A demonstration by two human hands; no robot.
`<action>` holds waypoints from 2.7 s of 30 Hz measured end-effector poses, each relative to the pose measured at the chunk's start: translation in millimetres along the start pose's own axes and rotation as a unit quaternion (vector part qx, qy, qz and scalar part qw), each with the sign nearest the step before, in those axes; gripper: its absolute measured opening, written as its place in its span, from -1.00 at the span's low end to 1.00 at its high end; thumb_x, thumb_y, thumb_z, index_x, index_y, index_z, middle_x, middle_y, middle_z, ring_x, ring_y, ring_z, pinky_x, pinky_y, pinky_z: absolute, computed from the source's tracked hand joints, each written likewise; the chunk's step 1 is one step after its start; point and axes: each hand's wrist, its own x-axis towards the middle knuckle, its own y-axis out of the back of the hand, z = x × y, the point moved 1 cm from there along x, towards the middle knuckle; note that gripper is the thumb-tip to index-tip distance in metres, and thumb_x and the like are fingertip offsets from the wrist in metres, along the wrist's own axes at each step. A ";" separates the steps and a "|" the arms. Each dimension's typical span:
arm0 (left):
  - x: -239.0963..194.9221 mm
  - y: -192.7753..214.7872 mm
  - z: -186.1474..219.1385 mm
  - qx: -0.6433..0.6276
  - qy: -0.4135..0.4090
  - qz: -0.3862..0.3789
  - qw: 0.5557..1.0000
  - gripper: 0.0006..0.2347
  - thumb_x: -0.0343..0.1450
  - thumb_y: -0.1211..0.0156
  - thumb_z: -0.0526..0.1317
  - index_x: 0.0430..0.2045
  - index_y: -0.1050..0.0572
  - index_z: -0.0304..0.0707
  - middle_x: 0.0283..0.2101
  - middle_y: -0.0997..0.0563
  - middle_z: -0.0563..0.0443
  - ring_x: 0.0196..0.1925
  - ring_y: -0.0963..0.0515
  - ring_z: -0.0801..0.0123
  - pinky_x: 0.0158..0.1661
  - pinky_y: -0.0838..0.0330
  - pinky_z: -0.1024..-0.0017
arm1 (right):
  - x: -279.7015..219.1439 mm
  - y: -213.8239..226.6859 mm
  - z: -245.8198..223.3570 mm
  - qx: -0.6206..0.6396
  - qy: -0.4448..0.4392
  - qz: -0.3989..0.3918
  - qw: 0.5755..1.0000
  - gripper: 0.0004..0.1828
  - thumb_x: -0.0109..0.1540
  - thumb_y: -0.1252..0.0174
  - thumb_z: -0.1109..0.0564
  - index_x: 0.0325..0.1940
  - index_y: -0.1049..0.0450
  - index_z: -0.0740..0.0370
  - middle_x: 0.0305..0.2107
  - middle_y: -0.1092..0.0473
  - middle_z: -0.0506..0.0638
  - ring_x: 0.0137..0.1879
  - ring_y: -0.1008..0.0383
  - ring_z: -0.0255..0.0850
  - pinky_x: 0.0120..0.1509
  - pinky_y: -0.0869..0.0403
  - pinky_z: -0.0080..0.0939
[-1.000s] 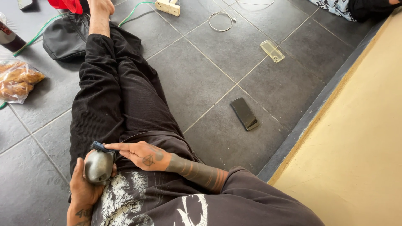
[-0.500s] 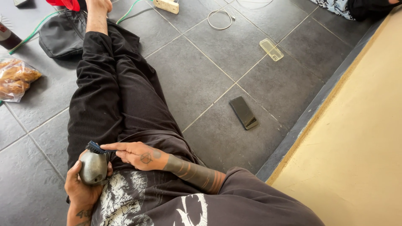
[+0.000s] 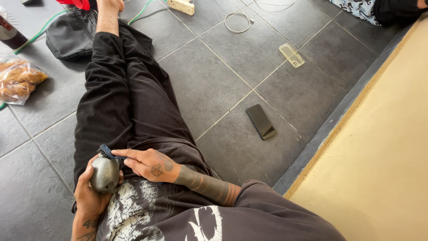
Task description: The person sits on the floor and uses a small brush to scrub a grey, rounded object held in their lap. They rotate the object to clean different sides while surrounded by various items on the floor.
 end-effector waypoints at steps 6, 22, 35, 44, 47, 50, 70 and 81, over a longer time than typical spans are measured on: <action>1.7 -0.6 0.0 -0.021 -0.013 -0.031 0.999 -0.59 0.48 -0.06 0.01 0.17 -0.34 -0.18 -0.17 -0.53 -0.35 -0.36 -0.59 -0.08 -0.34 -0.56 0.16 | 4.9 0.3 9.4 0.049 0.034 0.005 0.998 -0.50 0.43 0.19 0.02 0.47 -0.27 0.02 -0.70 -0.12 -0.17 -0.53 -0.12 -0.43 -0.33 -0.24 -0.40; 14.9 -10.8 -12.5 -0.005 -0.066 -0.081 0.995 -0.55 0.41 -0.05 -0.06 0.16 -0.36 -0.30 -0.25 -0.62 -0.48 -0.39 -0.70 -0.12 -0.46 -0.66 0.06 | 30.3 8.0 97.2 0.174 0.106 -0.014 0.979 -0.50 0.38 0.12 0.14 0.41 -0.30 0.31 -0.78 -0.31 0.06 -0.80 -0.33 -0.22 -0.75 -0.27 -0.41; 13.7 -14.3 -6.2 0.017 -0.057 -0.124 0.990 -0.49 0.45 -0.02 -0.01 0.24 -0.26 -0.34 -0.36 -0.59 -0.54 -0.40 -0.71 -0.17 -0.50 -0.66 0.14 | 25.2 8.8 93.4 0.177 0.115 0.023 0.977 -0.55 0.40 0.15 0.22 0.38 -0.33 0.32 -0.76 -0.33 0.04 -0.80 -0.31 -0.29 -0.72 -0.28 -0.45; 11.5 -14.7 -4.2 0.040 -0.067 -0.125 0.989 -0.47 0.46 0.00 0.00 0.25 -0.24 -0.39 -0.32 -0.58 -0.54 -0.38 -0.70 -0.15 -0.48 -0.64 0.18 | 26.9 9.3 92.6 0.204 0.117 0.021 0.972 -0.56 0.40 0.13 0.19 0.34 -0.33 0.37 -0.76 -0.31 0.04 -0.81 -0.29 -0.28 -0.76 -0.26 -0.44; 9.8 -16.1 -2.4 0.043 -0.067 -0.126 0.989 -0.47 0.46 0.00 0.00 0.25 -0.23 -0.40 -0.33 -0.58 -0.54 -0.38 -0.70 -0.14 -0.48 -0.65 0.19 | 27.9 9.1 93.1 0.202 0.117 0.018 0.972 -0.56 0.39 0.13 0.19 0.34 -0.35 0.37 -0.75 -0.31 0.03 -0.81 -0.29 -0.29 -0.75 -0.25 -0.45; 11.6 -13.4 -4.7 0.037 -0.065 -0.130 0.989 -0.48 0.47 0.01 -0.01 0.26 -0.22 -0.40 -0.32 -0.57 -0.54 -0.39 -0.70 -0.14 -0.48 -0.66 0.18 | 29.3 9.3 95.4 0.193 0.118 0.015 0.974 -0.56 0.39 0.13 0.20 0.35 -0.34 0.36 -0.75 -0.32 0.03 -0.80 -0.31 -0.30 -0.73 -0.25 -0.47; 1.0 -11.4 7.6 0.093 0.015 -0.038 0.995 -0.48 0.42 -0.02 0.04 0.23 -0.26 -0.25 -0.19 -0.54 -0.43 -0.38 -0.59 -0.06 -0.37 -0.53 0.23 | 9.5 13.4 55.1 0.189 0.048 -0.038 0.980 -0.54 0.43 0.16 0.06 0.41 -0.32 0.13 -0.69 -0.13 -0.19 -0.53 -0.11 -0.43 -0.45 -0.20 -0.43; 1.8 -9.3 6.2 0.074 0.008 -0.058 0.996 -0.48 0.43 -0.09 0.05 0.23 -0.27 -0.25 -0.26 -0.55 -0.42 -0.39 -0.61 -0.02 -0.39 -0.54 0.27 | 11.5 11.4 59.5 0.189 0.060 -0.030 0.980 -0.54 0.42 0.14 0.08 0.41 -0.33 0.12 -0.68 -0.11 -0.22 -0.52 -0.12 -0.42 -0.40 -0.20 -0.42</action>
